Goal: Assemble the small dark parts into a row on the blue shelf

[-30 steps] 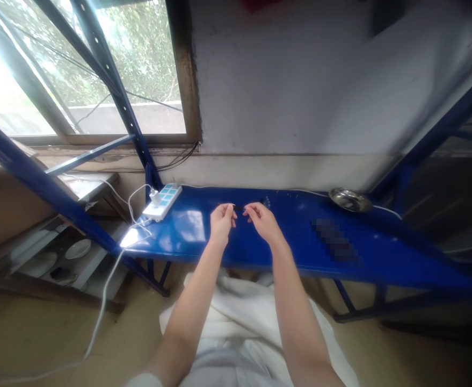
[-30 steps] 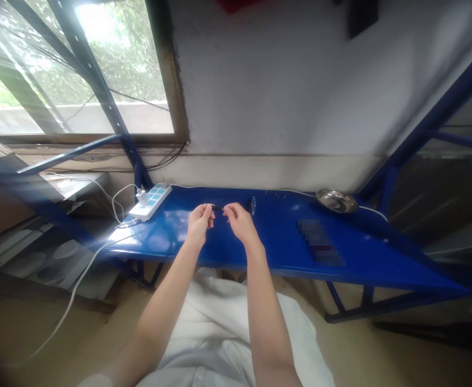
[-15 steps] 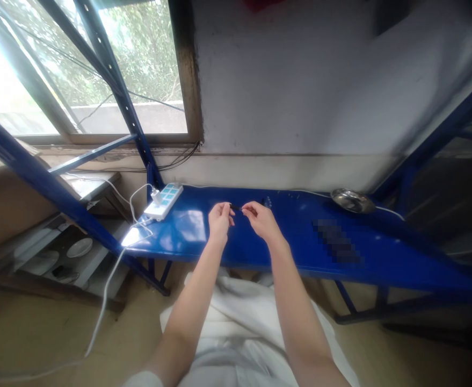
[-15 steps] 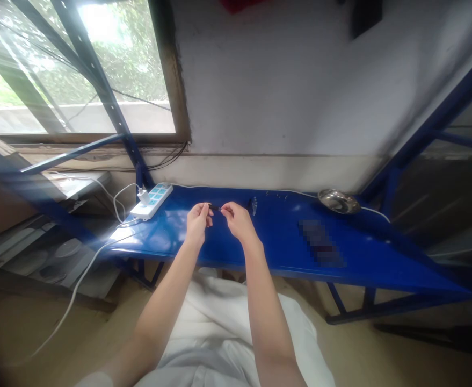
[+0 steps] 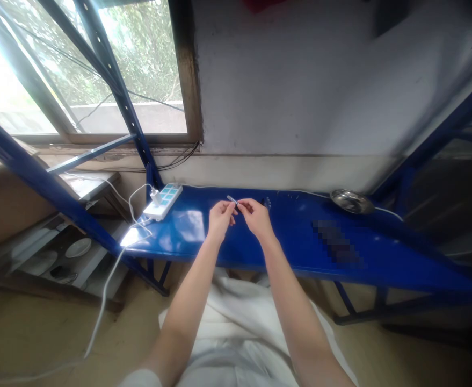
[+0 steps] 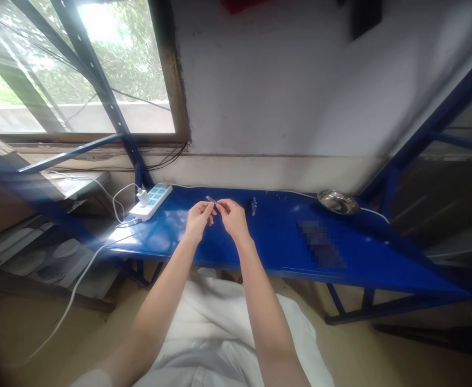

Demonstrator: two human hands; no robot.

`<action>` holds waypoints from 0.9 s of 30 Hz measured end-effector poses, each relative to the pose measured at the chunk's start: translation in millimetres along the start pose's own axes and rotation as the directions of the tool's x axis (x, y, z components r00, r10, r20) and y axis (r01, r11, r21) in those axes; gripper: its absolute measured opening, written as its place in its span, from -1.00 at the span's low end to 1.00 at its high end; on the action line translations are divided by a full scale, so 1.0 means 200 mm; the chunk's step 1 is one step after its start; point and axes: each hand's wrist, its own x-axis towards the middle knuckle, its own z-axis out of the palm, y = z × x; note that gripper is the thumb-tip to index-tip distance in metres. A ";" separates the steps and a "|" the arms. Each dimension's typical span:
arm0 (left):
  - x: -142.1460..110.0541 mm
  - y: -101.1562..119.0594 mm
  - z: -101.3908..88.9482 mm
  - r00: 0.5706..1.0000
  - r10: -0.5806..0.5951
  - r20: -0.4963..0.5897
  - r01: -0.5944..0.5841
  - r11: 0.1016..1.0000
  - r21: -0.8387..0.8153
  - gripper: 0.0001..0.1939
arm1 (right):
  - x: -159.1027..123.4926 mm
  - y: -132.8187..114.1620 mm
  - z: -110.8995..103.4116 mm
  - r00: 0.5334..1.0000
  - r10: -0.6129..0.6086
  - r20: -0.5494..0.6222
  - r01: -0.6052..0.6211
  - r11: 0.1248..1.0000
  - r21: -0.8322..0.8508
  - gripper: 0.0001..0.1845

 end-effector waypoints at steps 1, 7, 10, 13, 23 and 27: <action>0.01 0.00 0.00 1.000 0.005 0.002 -0.005 1.000 0.004 -0.74 | 0.00 0.00 0.01 1.000 0.013 0.011 -0.013 1.000 0.003 -0.77; 0.05 0.01 -0.04 0.997 0.066 0.049 -0.071 0.992 0.108 -0.74 | 0.02 0.04 0.01 0.995 0.085 0.060 -0.087 0.996 0.036 -0.74; 0.06 0.02 -0.04 0.991 0.094 0.091 -0.107 0.983 0.152 -0.76 | 0.04 0.05 0.00 0.997 0.063 0.046 -0.065 0.996 0.056 -0.74; 0.07 0.02 -0.05 0.986 0.099 0.135 -0.120 0.980 0.160 -0.75 | 0.05 0.07 -0.01 0.993 0.089 0.080 -0.096 0.992 0.081 -0.74; 0.09 0.01 -0.03 0.973 0.119 0.200 -0.146 0.982 0.121 -0.81 | 0.07 0.09 -0.04 0.971 0.128 0.200 -0.140 0.989 0.047 -0.72; 0.10 -0.01 -0.02 0.971 0.136 0.199 -0.169 0.973 0.159 -0.78 | 0.06 0.10 -0.02 0.977 0.102 0.188 -0.101 0.995 -0.013 -0.68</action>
